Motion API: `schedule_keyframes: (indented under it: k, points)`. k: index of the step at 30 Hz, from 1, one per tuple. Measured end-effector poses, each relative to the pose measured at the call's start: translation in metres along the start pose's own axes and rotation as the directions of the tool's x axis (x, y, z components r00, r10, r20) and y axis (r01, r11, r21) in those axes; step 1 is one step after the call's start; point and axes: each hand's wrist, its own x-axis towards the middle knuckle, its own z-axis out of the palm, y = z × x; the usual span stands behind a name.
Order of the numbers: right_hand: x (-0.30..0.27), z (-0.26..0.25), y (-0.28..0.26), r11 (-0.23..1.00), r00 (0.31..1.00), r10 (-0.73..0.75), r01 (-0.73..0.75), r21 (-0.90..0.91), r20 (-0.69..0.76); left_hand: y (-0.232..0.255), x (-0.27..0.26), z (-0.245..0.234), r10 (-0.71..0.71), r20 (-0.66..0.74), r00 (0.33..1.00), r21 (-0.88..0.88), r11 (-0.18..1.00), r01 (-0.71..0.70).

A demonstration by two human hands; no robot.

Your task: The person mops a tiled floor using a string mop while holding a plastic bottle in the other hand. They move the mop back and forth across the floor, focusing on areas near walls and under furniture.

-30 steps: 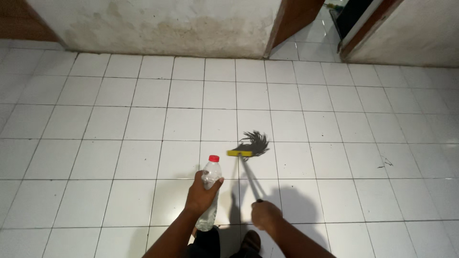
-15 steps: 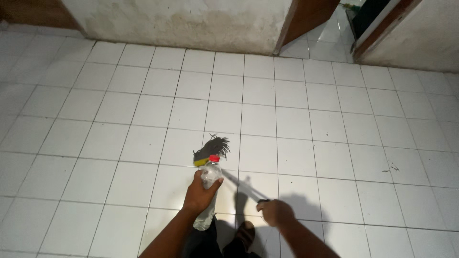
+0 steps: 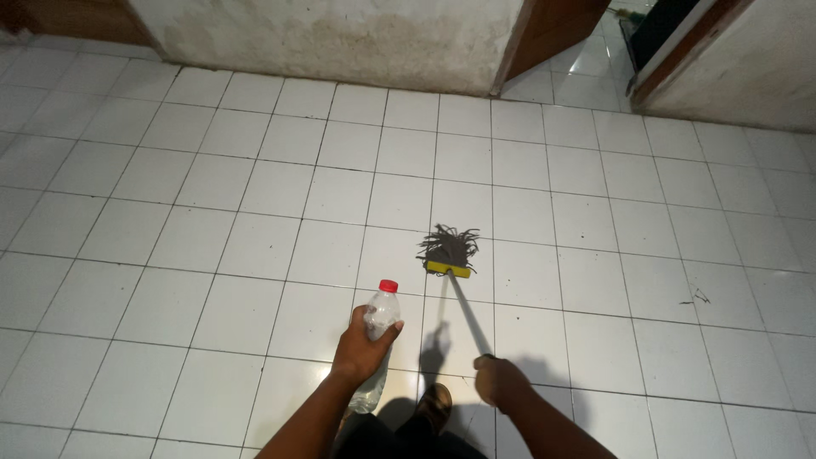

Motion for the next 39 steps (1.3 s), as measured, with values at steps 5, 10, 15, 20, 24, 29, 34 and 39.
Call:
schedule_keyframes:
  k: [5, 10, 15, 20, 24, 29, 34, 39]
  points:
    - [-0.026, 0.005, -0.063, 0.846, 0.949, -0.301, 0.309, -0.434, 0.089, -0.017, -0.005, -0.007, 0.035, -0.028, 0.999, -0.022, 0.999, -0.036]
    - [-0.087, 0.02, -0.141, 0.797, 0.949, -0.254, 0.315, -0.516, 0.187, -0.036, -0.011, -0.017, 0.018, 0.002, 1.0, 0.035, 0.999, -0.018]
    - [-0.083, 0.035, -0.144, 0.761, 0.947, -0.234, 0.319, -0.564, 0.22, -0.045, -0.015, -0.034, -0.069, 0.029, 0.997, -0.022, 0.997, 0.07]
    - [-0.042, 0.033, -0.097, 0.764, 0.914, -0.369, 0.401, -0.505, 0.168, -0.053, -0.013, -0.056, -0.092, 0.021, 0.996, -0.016, 0.996, 0.092]
    - [-0.019, 0.018, -0.047, 0.836, 0.978, -0.187, 0.206, -0.509, 0.089, -0.06, -0.014, -0.07, -0.12, 0.006, 0.993, -0.059, 0.991, 0.121]
    - [0.001, 0.004, 0.0, 0.939, 1.0, 0.005, -0.007, -0.344, -0.006, -0.064, -0.012, -0.084, -0.138, 0.0, 0.99, -0.072, 0.988, 0.138]
    - [0.025, 0.004, -0.029, 0.906, 0.999, -0.039, 0.027, -0.422, -0.02, -0.064, -0.008, -0.095, -0.137, 0.006, 0.99, -0.052, 0.989, 0.138]
    - [0.013, -0.006, -0.128, 0.858, 0.995, -0.045, 0.083, -0.507, 0.086, -0.067, 0.003, -0.107, -0.136, 0.012, 0.991, -0.079, 0.987, 0.137]
